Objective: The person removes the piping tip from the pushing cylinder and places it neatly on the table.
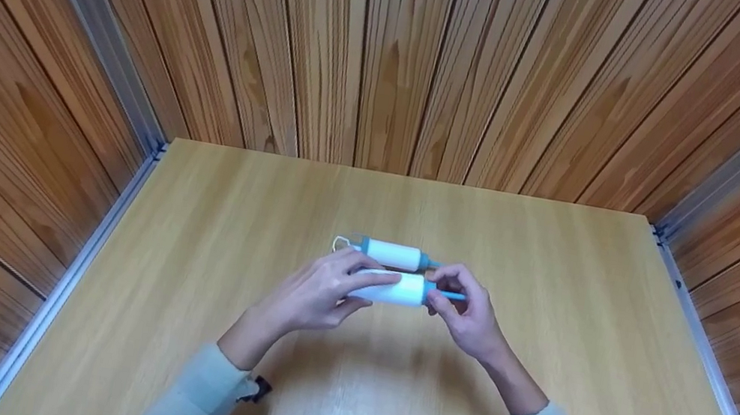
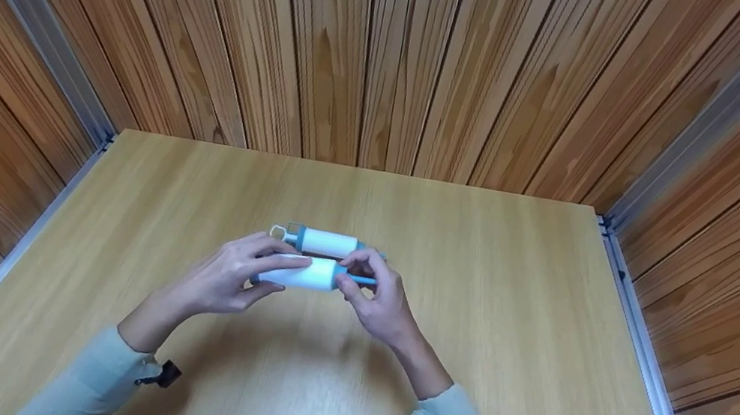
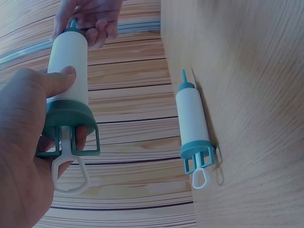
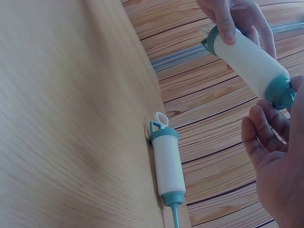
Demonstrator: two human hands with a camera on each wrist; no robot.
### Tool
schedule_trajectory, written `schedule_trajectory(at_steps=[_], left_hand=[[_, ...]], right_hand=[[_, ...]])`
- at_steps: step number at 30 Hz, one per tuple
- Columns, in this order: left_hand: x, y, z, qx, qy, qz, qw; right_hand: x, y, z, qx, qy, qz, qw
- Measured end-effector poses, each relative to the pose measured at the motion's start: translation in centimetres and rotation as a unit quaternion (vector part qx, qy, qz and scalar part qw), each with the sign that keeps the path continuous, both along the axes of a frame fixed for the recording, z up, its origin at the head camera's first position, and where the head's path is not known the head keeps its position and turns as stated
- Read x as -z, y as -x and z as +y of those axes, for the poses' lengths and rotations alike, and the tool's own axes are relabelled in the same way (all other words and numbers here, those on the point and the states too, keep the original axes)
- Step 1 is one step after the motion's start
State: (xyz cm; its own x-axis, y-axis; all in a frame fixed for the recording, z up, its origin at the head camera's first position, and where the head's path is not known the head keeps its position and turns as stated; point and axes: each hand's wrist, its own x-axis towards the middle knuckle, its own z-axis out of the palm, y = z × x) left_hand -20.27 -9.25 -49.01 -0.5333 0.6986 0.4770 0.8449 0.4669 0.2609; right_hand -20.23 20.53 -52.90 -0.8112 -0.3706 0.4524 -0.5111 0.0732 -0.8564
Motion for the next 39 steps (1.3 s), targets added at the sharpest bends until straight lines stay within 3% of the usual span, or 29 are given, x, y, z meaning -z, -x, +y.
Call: schedule_trajectory(at_steps=[13, 24, 32, 39], left_hand=[[0.06, -0.18, -0.02, -0.003, 0.001, -0.014, 0.9999], [0.09, -0.18, -0.12, -0.002, 0.002, 0.001, 1.0], [0.13, -0.28, -0.06, -0.001, 0.004, 0.012, 0.9999], [-0.05, -0.25, -0.01, 0.005, -0.003, 0.002, 1.0]], right_hand=[[0.27, -0.18, 0.1, -0.009, 0.015, -0.005, 0.9998], [0.38, -0.28, 0.22, -0.029, 0.026, 0.033, 0.9987], [0.3, -0.37, 0.07, -0.017, 0.021, 0.002, 0.9996], [0.15, -0.38, 0.06, -0.006, 0.013, 0.0, 0.9999]])
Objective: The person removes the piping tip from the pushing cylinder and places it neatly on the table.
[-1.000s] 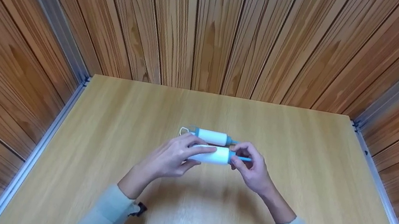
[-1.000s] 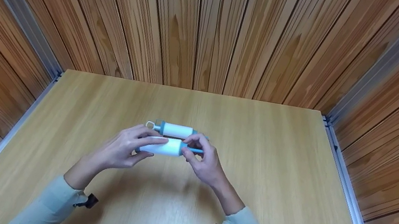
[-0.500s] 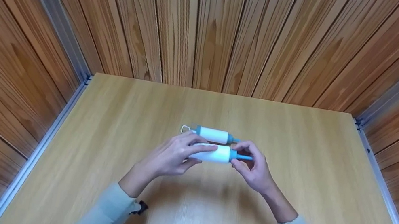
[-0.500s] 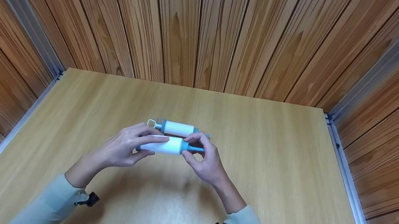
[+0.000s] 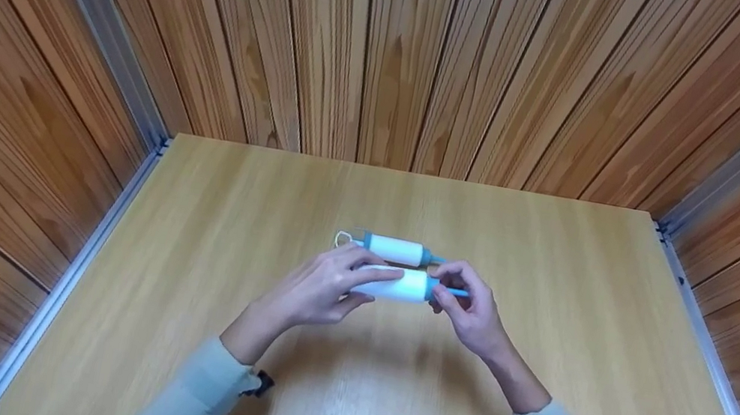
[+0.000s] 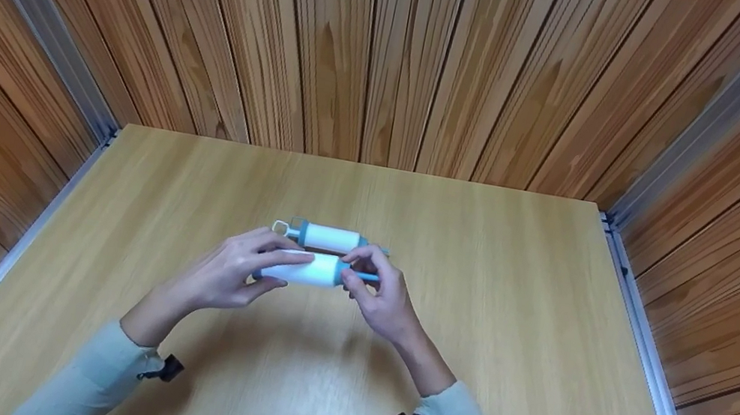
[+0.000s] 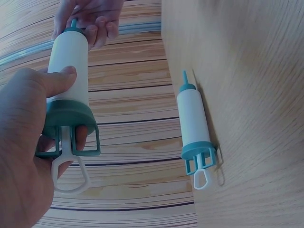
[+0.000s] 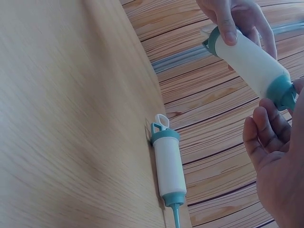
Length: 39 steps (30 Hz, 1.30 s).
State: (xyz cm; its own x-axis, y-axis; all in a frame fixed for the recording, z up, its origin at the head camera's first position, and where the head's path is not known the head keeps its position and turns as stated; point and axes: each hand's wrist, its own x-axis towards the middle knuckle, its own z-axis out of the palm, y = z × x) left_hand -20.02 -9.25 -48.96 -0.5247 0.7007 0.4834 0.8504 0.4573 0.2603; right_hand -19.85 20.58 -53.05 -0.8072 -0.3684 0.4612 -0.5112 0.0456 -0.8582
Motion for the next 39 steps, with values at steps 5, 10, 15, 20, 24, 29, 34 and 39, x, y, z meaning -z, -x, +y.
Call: schedule_trajectory(at_steps=[5, 10, 15, 20, 24, 29, 34, 39], left_hand=[[0.02, 0.12, 0.06, 0.001, 0.0, -0.001, 1.0], [-0.04, 0.05, 0.17, -0.003, -0.004, 0.01, 0.9999], [-0.16, 0.1, 0.17, -0.001, -0.003, 0.014, 0.9999], [-0.23, 0.08, 0.2, -0.003, 0.001, 0.01, 0.9999], [-0.18, -0.04, 0.19, -0.005, 0.003, 0.008, 1.0], [-0.23, -0.09, 0.27, -0.005, 0.003, 0.014, 0.9999], [-0.36, -0.09, 0.31, -0.007, 0.007, 0.011, 0.9999], [-0.3, -0.08, 0.32, -0.008, 0.007, 0.011, 0.9999]], right_hand=[[-0.13, 0.0, 0.02, -0.001, 0.002, -0.001, 1.0], [-0.15, -0.06, 0.09, -0.005, 0.008, -0.004, 0.9999], [-0.16, 0.04, 0.19, -0.008, 0.012, 0.015, 0.9998], [-0.1, 0.03, 0.19, -0.008, 0.01, 0.024, 0.9996], [-0.07, -0.12, 0.19, -0.003, 0.011, 0.01, 0.9999], [-0.2, -0.18, 0.11, 0.01, 0.012, -0.003, 0.9999], [-0.31, -0.2, 0.06, 0.015, 0.008, -0.005, 0.9998], [-0.24, -0.18, 0.06, 0.014, 0.013, -0.01, 0.9998]])
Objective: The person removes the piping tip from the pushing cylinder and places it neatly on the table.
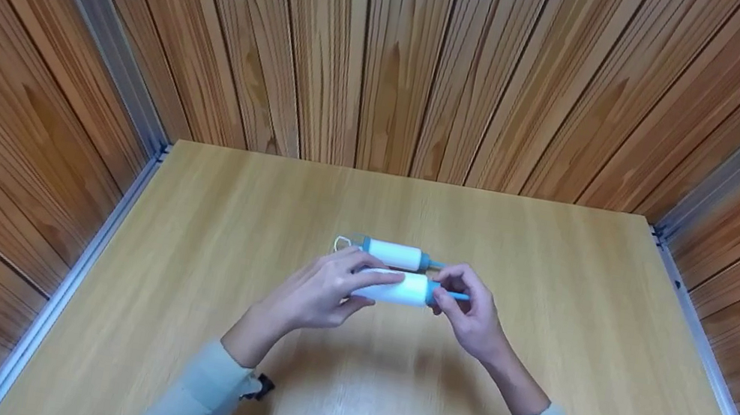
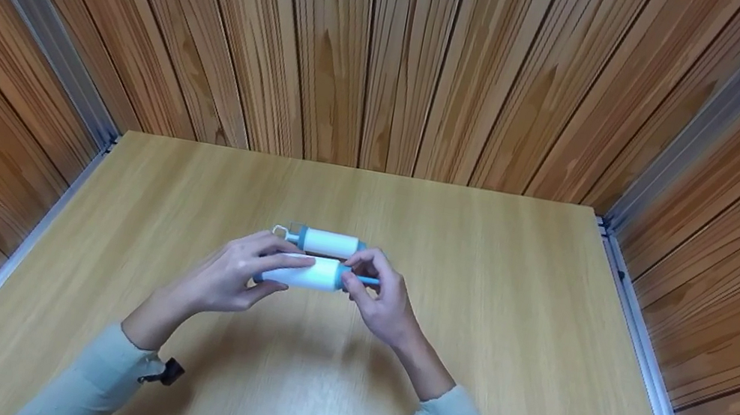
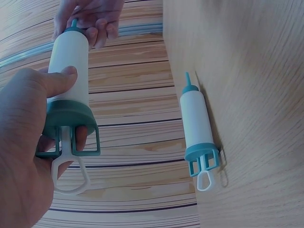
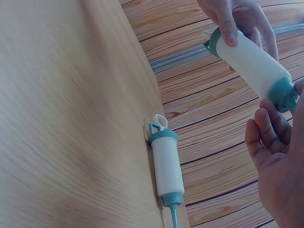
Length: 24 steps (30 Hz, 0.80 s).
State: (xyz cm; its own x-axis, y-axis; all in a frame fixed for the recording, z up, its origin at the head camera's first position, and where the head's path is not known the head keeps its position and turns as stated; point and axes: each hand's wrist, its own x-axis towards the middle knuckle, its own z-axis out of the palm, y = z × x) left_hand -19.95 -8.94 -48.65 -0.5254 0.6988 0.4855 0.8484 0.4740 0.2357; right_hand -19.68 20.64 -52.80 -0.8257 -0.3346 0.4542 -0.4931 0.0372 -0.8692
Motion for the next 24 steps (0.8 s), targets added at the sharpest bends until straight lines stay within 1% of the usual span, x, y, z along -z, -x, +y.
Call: schedule_trajectory(at_steps=[5, 10, 14, 19, 24], left_hand=[[-0.1, -0.04, 0.04, 0.002, -0.004, 0.003, 1.0], [-0.08, -0.01, 0.04, 0.0, -0.002, 0.005, 1.0], [-0.06, 0.0, 0.07, -0.001, -0.001, -0.001, 1.0], [-0.05, 0.03, 0.1, 0.0, -0.005, -0.006, 1.0], [0.0, 0.05, 0.12, 0.002, -0.01, 0.003, 0.9999]], right_hand=[[0.14, -0.02, 0.05, -0.002, 0.006, 0.008, 0.9999], [0.16, -0.02, 0.11, -0.006, 0.007, 0.033, 0.9994], [0.16, 0.02, 0.16, -0.009, 0.004, 0.048, 0.9988], [0.09, 0.06, 0.17, -0.012, 0.01, 0.031, 0.9994], [-0.03, 0.02, 0.12, -0.005, 0.001, 0.02, 0.9998]])
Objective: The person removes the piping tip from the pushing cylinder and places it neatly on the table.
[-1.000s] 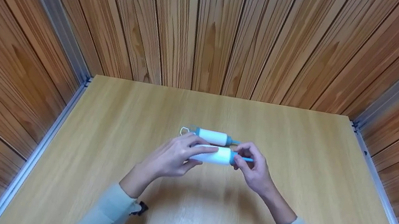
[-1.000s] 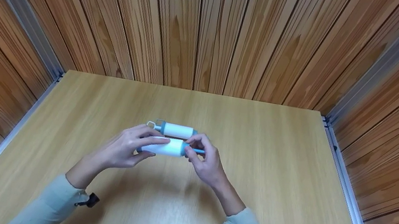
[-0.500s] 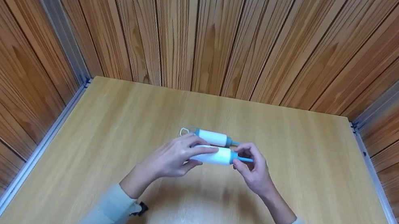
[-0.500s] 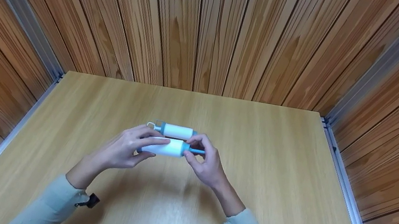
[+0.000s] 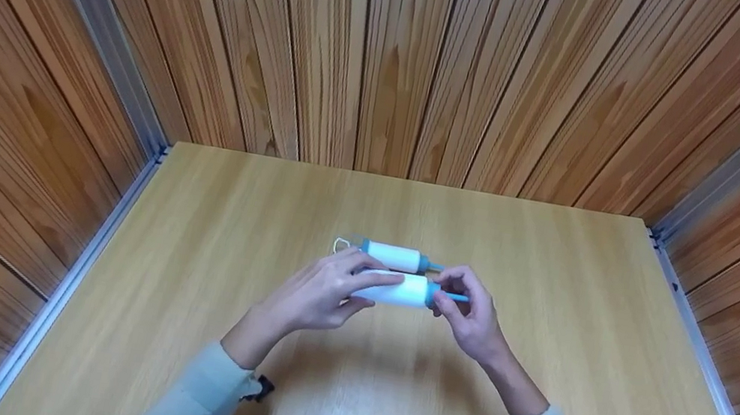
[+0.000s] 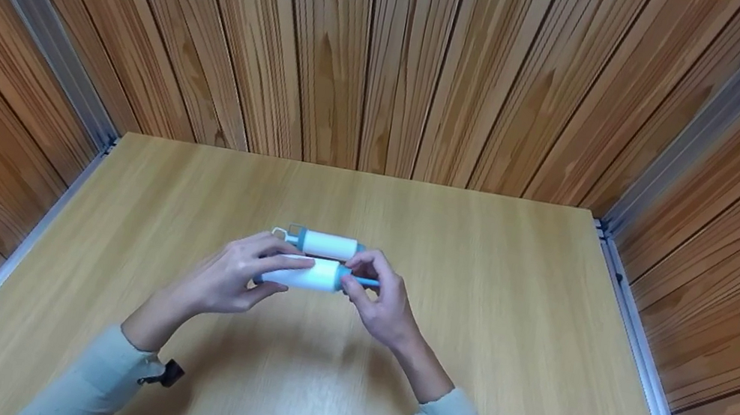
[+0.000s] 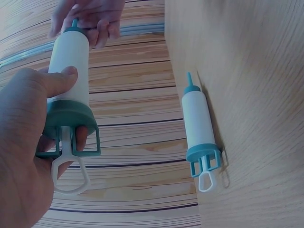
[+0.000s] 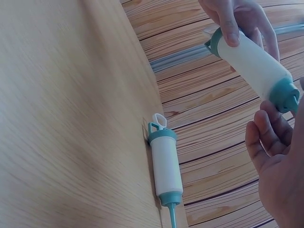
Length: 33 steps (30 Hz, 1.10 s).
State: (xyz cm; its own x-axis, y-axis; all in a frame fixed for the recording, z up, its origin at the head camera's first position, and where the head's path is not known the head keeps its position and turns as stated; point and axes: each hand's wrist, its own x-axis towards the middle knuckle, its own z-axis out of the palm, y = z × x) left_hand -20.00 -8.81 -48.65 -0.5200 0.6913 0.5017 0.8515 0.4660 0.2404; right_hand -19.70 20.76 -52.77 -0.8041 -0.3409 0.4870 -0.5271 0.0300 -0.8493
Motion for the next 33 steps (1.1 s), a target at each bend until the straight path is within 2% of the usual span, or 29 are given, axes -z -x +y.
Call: schedule_trajectory(at_steps=[7, 20, 26, 33], left_hand=[[0.23, 0.07, 0.03, 0.006, -0.003, 0.004, 1.0], [-0.12, -0.02, -0.06, 0.0, 0.01, 0.004, 0.9999], [-0.01, 0.06, -0.08, 0.001, 0.007, 0.004, 1.0], [-0.07, 0.08, 0.08, 0.001, 0.013, 0.011, 0.9999]], right_hand=[[-0.05, -0.26, -0.13, 0.014, -0.001, -0.002, 0.9999], [0.3, 0.0, 0.11, -0.013, 0.012, 0.046, 0.9988], [0.3, 0.15, 0.22, -0.02, 0.019, 0.032, 0.9991], [0.04, 0.09, 0.21, -0.007, 0.011, 0.017, 0.9998]])
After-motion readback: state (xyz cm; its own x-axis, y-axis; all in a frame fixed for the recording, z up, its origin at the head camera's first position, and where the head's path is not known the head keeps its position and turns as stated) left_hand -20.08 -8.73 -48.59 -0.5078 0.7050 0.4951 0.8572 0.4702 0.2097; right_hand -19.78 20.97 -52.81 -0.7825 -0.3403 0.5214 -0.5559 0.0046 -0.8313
